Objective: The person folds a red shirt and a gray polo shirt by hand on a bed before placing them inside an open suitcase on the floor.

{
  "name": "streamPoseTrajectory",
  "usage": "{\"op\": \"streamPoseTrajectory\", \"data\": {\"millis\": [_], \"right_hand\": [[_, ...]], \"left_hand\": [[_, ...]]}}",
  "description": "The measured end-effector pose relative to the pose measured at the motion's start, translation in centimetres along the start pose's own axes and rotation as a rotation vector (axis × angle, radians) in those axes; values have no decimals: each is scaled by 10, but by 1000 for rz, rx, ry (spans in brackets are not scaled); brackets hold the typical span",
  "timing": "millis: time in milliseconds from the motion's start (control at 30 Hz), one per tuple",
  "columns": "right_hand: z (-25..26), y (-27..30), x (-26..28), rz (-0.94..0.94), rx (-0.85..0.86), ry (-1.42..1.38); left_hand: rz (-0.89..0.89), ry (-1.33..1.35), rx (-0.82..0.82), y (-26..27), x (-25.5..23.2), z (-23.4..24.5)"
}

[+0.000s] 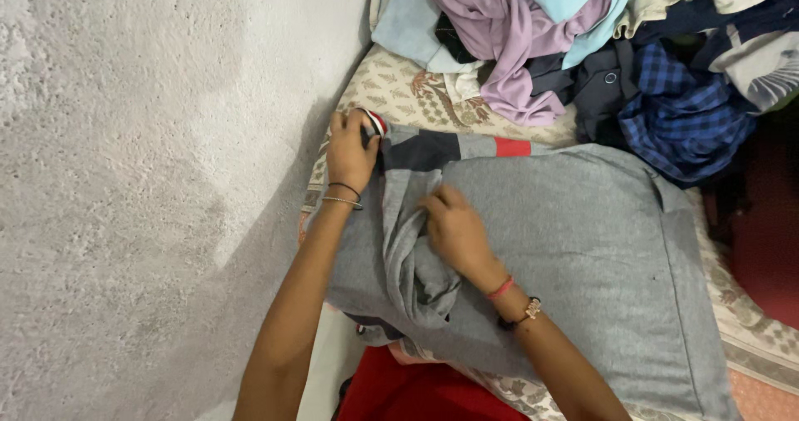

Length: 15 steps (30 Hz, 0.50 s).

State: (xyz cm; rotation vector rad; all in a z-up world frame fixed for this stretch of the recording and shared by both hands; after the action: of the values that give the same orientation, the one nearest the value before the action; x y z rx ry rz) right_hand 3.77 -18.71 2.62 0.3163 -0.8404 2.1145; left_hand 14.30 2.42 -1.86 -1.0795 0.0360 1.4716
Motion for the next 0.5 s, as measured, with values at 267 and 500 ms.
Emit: {"op": "streamPoseTrajectory", "data": {"millis": [267, 500], "right_hand": [[-9, -1, -21, 60, -62, -65], [-13, 1, -29, 89, -79, -64]], "left_hand": [[-14, -226, 196, 2, -17, -8], [-211, -513, 220, 11, -22, -62]]}}
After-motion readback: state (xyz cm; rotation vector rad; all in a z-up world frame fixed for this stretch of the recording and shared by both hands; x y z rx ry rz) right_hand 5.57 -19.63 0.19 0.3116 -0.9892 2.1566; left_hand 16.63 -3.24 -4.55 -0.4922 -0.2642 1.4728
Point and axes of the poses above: each hand's wrist, its own y-axis away from the middle knuckle, its own z-axis out of the back of the hand, x = y × z, the point moved 4 cm from there along -y, towards the middle knuckle, and after that the axes turned 3 degrees about -y, right-handed, at the moved point
